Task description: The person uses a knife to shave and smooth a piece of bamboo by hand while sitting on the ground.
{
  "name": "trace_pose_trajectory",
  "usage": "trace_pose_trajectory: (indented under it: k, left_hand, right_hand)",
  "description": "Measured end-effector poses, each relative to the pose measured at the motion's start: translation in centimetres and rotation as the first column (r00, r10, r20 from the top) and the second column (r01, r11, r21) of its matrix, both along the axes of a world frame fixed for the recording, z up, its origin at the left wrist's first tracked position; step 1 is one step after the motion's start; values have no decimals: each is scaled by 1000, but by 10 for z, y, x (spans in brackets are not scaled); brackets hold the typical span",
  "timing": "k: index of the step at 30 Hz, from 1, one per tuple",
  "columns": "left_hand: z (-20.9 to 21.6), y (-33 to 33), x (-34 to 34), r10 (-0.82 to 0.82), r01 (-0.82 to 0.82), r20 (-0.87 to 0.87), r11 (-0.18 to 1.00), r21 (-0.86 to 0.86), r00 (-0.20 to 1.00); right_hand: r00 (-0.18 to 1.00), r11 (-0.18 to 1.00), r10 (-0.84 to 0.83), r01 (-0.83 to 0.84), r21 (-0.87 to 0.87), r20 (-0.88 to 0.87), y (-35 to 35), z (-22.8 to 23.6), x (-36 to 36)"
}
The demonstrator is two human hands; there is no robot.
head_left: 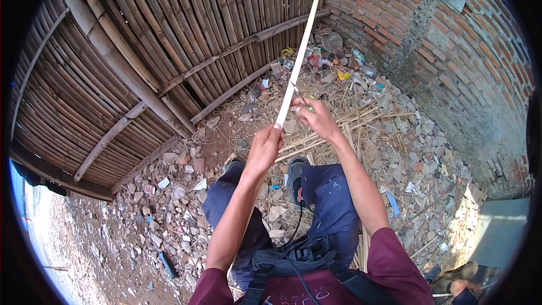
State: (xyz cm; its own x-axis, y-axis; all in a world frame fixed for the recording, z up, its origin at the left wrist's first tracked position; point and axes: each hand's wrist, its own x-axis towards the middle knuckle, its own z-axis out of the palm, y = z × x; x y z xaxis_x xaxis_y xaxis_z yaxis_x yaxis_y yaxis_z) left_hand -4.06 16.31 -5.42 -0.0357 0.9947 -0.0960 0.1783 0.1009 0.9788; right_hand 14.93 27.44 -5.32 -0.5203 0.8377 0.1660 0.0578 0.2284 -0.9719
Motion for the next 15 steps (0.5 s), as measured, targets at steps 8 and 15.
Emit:
trace_pose_trajectory:
  k: [8, 15]
  left_hand:
    - [0, -9, 16, 13, -10, 206, 1000, -17, 978]
    - [-15, -9, 13, 44, -51, 97, 996, 74, 994]
  right_hand:
    - [856, 839, -395, 189, 510, 334, -13, -3, -7]
    - [832, 762, -429, 124, 636, 351, -15, -13, -18]
